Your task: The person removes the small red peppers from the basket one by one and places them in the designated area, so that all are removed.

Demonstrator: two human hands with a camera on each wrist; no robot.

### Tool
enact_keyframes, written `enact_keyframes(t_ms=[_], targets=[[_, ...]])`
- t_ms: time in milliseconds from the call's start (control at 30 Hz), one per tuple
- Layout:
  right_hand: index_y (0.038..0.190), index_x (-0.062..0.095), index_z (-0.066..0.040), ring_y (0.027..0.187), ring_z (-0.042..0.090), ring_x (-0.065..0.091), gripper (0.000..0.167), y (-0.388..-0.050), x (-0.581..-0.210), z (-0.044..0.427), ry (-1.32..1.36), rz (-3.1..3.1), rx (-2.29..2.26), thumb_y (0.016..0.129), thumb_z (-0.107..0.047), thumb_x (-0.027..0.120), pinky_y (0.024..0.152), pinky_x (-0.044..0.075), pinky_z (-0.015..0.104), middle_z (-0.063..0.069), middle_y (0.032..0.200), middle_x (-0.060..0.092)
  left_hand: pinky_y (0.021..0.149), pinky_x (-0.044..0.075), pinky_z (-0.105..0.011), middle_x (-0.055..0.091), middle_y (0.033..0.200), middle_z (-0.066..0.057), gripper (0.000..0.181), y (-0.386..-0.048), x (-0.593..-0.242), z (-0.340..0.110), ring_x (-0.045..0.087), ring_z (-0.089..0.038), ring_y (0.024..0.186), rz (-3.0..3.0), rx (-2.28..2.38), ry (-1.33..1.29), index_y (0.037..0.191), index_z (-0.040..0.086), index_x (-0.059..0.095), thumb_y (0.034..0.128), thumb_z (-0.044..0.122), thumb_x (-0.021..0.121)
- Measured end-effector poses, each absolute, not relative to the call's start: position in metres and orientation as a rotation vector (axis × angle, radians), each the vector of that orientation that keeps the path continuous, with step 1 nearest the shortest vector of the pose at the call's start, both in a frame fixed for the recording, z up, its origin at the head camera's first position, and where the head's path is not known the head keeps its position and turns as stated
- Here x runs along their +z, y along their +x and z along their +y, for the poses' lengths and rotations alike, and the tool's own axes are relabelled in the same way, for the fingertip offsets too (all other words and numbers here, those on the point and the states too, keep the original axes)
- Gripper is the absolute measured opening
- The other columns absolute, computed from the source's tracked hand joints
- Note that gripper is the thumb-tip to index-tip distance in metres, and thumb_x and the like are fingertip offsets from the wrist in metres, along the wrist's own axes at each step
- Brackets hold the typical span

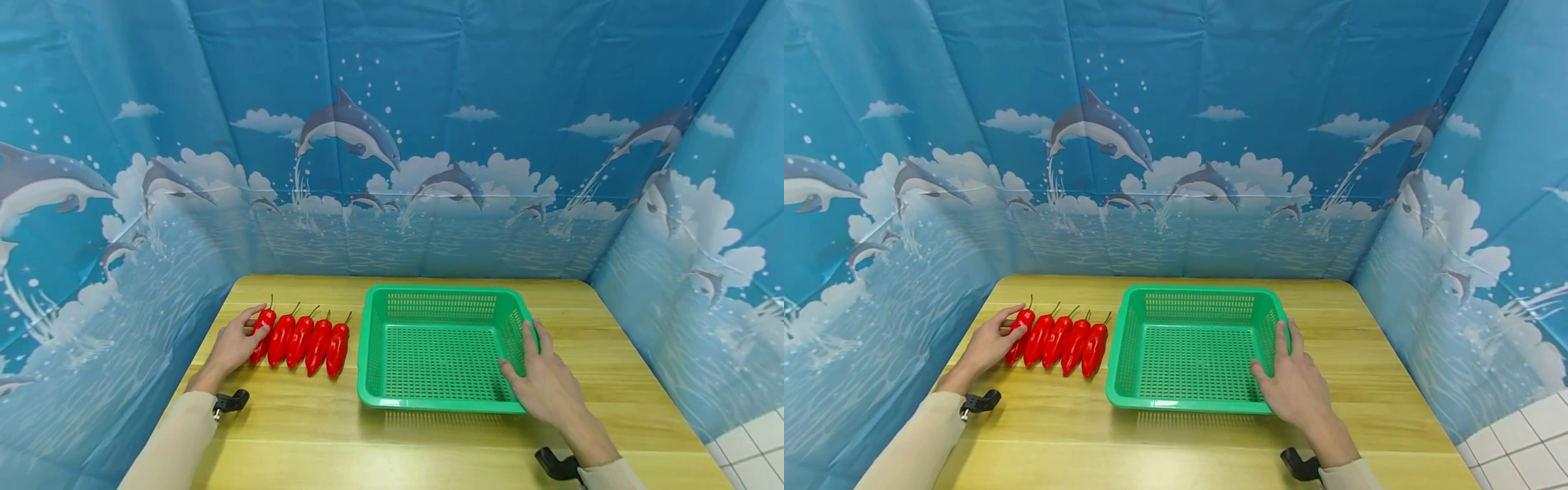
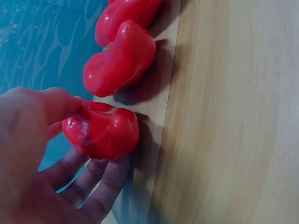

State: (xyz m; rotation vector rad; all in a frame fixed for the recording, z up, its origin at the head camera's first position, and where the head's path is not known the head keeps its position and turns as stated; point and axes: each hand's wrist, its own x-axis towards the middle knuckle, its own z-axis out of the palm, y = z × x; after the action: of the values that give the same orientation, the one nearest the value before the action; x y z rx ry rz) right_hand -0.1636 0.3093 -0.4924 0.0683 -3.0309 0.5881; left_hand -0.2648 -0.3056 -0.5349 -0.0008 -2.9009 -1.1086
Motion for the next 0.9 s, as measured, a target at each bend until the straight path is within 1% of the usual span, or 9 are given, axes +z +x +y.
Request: enact_keyframes(t_ms=[133,300,633,700,900], targets=[[0.185,0.004,0.004,0.091,0.043,0.073,0.105,-0.1633,-0.4926,0.3086,0.066,-3.033,0.592,0.118,-0.049,0.064,0.054,0.044,0.038,0.040,0.189,0.006,0.115,0.064,-0.066,0.067,0.157,-0.038,0.064,-0.2660,-0.5355,-0.3044,0.071,-0.056,0.140,-2.901,-1.126,0.013,0.177,0.008,0.048,0.1186,0.026,0.068],[0.185,0.004,0.003,0.093,0.044,0.073,0.104,-0.1630,-0.4934,0.3085,0.061,-3.037,0.590,0.118,-0.050,0.064,0.054,0.044,0.038,0.039,0.190,0.006,0.116,0.063,-0.066,0.067,0.158,-0.037,0.065,-0.2662,-0.5351,-0.3039,0.072,-0.054,0.139,-2.911,-1.125,0.023,0.176,0.007,0.048,0.1187,0.029,0.068],[0.185,0.003,0.004,0.080,0.031,0.066,0.104,-0.1634,-0.4927,0.3091,0.070,-3.035,0.604,0.118,-0.049,0.063,0.053,0.043,0.038,0.040,0.190,0.005,0.120,0.059,-0.070,0.066,0.160,-0.037,0.067,-0.2658,-0.5371,-0.3057,0.070,-0.056,0.141,-2.921,-1.119,0.026,0.176,0.003,0.047,0.1183,0.027,0.069],[0.185,0.003,0.004,0.080,0.031,0.067,0.104,-0.1635,-0.4926,0.3092,0.073,-3.034,0.604,0.118,-0.049,0.063,0.053,0.043,0.038,0.040,0.190,0.005,0.121,0.058,-0.070,0.065,0.161,-0.037,0.067,-0.2655,-0.5376,-0.3058,0.069,-0.056,0.142,-2.922,-1.124,0.033,0.176,0.003,0.046,0.1184,0.027,0.069],[0.185,0.004,0.004,0.088,0.039,0.071,0.104,-0.1624,-0.4918,0.3090,0.067,-3.032,0.596,0.118,-0.049,0.064,0.054,0.044,0.038,0.040,0.189,0.007,0.123,0.056,-0.071,0.064,0.163,-0.036,0.066,-0.2644,-0.5391,-0.3055,0.068,-0.055,0.143,-2.926,-1.122,0.058,0.176,0.004,0.047,0.1186,0.027,0.069]])
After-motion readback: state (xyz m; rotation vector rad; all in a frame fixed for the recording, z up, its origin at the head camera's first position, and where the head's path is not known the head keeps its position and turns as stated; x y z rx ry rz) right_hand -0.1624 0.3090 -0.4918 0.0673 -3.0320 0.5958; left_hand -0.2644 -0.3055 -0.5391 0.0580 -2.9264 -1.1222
